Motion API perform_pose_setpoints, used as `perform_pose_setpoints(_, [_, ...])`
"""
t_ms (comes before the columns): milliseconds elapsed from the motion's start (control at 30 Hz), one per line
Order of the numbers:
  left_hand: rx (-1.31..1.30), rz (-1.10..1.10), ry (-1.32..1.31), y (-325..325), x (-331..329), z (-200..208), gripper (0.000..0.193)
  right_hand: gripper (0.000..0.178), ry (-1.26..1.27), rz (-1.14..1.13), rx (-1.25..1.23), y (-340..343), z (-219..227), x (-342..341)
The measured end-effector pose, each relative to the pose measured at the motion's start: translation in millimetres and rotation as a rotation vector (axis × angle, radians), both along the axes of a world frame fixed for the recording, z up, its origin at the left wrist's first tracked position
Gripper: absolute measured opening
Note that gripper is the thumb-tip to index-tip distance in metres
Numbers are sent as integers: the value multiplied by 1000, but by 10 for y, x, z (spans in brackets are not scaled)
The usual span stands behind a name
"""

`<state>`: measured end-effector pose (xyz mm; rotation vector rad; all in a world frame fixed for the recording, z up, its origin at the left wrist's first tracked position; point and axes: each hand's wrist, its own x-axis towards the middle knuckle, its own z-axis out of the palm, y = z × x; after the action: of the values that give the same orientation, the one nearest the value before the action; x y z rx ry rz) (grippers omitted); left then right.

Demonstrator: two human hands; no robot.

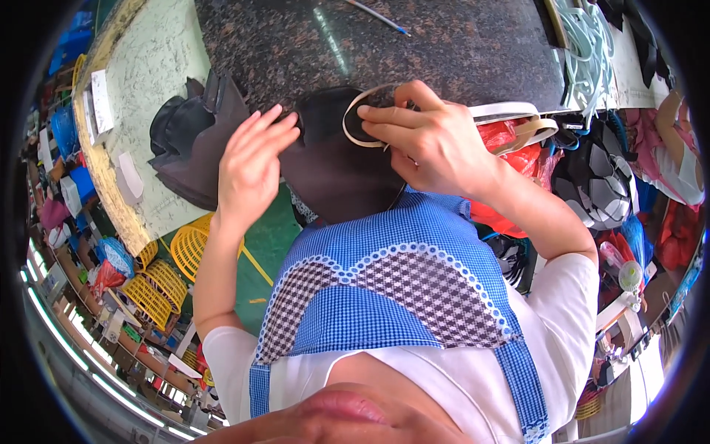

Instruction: Applying glue to shoe upper components using a handheld applicator brush.

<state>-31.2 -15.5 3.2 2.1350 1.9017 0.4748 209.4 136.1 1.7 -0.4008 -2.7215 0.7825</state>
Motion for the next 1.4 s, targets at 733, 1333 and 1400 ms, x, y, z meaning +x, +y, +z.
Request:
perform_pose_setpoints(733, [371, 417, -296, -453, -137, 653, 16, 40, -207, -849, 803, 1403, -47, 1130])
perform_pose_setpoints(1333, [365, 556, -380, -1203, -489, 456, 6, 23, 68, 424, -244, -108, 108, -2399])
perform_pose_setpoints(1400, [404, 541, -441, -1213, -539, 504, 7, 18, 35, 412, -610, 15, 332, -2156])
